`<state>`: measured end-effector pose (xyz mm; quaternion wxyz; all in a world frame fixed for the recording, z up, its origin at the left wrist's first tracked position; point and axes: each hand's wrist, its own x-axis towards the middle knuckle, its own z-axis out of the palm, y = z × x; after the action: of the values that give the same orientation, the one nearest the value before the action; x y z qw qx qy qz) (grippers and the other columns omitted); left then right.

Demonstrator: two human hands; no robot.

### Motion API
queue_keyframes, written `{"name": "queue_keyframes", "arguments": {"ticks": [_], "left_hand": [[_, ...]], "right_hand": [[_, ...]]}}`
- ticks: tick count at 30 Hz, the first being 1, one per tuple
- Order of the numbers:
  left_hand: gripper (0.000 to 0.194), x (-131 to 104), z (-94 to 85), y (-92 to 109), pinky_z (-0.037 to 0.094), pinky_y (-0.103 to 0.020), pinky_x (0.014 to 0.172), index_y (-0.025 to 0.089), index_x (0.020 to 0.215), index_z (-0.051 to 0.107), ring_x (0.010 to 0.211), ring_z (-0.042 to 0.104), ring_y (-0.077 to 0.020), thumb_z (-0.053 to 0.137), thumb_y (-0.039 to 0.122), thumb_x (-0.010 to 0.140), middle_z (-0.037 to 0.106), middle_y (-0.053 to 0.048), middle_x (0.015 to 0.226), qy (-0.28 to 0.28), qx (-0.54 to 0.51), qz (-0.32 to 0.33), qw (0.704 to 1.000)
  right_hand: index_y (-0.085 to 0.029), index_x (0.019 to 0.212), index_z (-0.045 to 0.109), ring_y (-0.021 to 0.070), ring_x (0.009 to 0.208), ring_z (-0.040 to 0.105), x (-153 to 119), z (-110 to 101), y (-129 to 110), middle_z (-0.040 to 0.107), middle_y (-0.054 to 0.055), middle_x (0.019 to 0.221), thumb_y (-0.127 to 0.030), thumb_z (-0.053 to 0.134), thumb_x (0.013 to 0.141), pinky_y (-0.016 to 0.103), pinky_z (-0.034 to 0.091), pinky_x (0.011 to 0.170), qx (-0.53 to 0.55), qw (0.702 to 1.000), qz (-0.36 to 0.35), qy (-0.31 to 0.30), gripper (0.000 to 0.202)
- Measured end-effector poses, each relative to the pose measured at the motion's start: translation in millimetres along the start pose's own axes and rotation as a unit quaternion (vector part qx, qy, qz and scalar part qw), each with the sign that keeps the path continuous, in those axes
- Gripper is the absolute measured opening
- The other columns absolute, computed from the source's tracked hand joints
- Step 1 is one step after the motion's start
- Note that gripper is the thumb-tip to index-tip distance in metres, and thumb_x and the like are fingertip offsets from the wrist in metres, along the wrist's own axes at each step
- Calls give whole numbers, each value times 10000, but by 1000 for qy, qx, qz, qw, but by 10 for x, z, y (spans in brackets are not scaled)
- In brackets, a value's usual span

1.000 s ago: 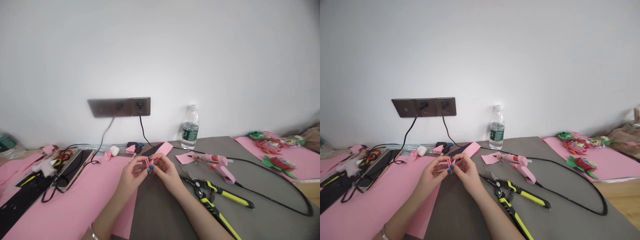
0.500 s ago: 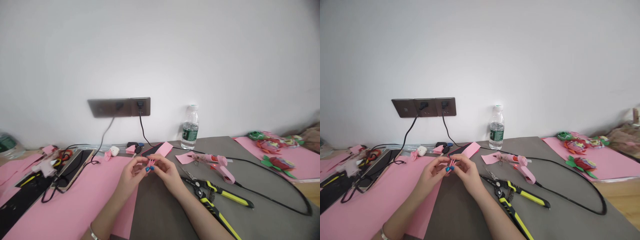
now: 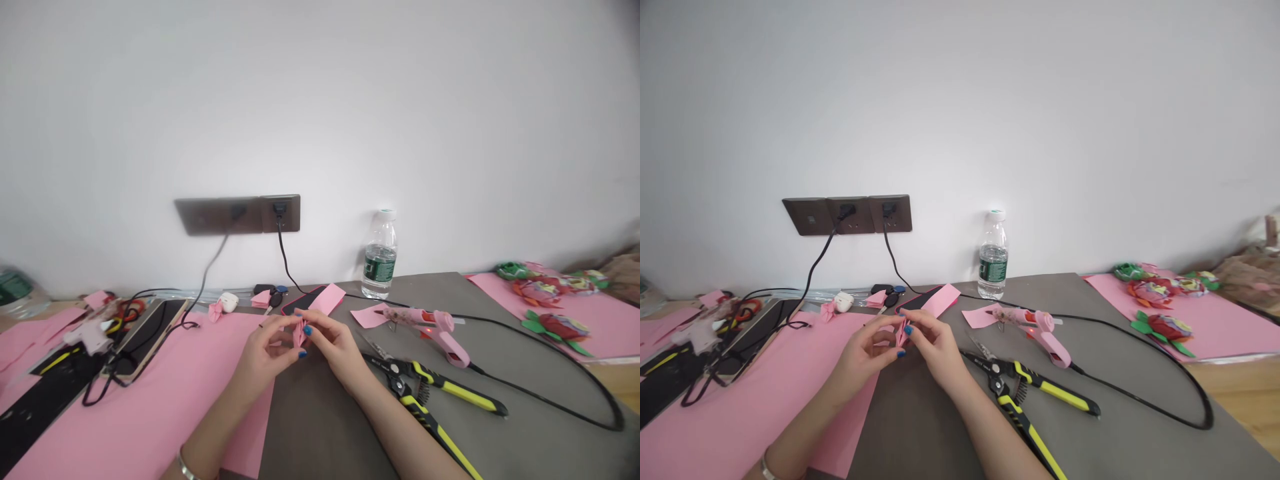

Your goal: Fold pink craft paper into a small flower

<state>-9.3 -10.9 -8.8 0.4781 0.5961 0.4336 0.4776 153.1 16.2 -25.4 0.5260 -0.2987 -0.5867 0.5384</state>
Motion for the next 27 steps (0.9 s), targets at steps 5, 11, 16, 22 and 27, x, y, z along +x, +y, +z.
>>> {"name": "queue_keyframes", "arguments": {"ticks": [5, 11, 16, 22, 27], "left_hand": [[258, -1, -9, -21, 576, -264, 699, 231, 954, 559, 809, 662, -146, 713, 209, 748, 624, -12, 989, 10, -14, -3, 1000], [173, 8, -13, 7, 557, -268, 740, 211, 830, 521, 843, 656, -158, 660, 314, 819, 623, -21, 937, 30, 15, 1, 999], [120, 13, -22, 10, 556, -262, 754, 202, 806, 587, 1070, 580, -219, 639, 307, 833, 596, -67, 1000, 39, 55, 41, 997], [132, 14, -36, -3, 531, -330, 889, 197, 818, 594, 1068, 618, -225, 624, 322, 846, 654, -74, 1018, 21, 13, 38, 999], [194, 12, -42, -2, 565, -324, 779, 203, 886, 570, 901, 699, -208, 608, 392, 863, 729, -54, 949, 1, -36, -36, 999]], "right_hand": [[-242, 1058, 730, 208, 874, 659, -1, 5, 2, 710, 78, 1038, -445, 655, 839, 321, 542, 731, -3, 1000, -2, 4, 308], [-211, 900, 706, 199, 817, 657, 3, 11, 6, 702, 65, 925, -430, 704, 794, 307, 544, 705, 5, 1000, -5, 12, 243], [-199, 821, 659, 174, 715, 635, 5, 17, 9, 666, 27, 779, -419, 733, 765, 293, 526, 674, 21, 999, 17, 21, 238], [-212, 882, 663, 177, 752, 611, 5, 11, 19, 649, 43, 884, -411, 729, 766, 288, 501, 668, 3, 1000, -11, 26, 239], [-237, 1065, 685, 157, 735, 589, 11, -6, 41, 636, 52, 978, -399, 703, 788, 280, 490, 652, -20, 999, -7, 27, 321]]}}
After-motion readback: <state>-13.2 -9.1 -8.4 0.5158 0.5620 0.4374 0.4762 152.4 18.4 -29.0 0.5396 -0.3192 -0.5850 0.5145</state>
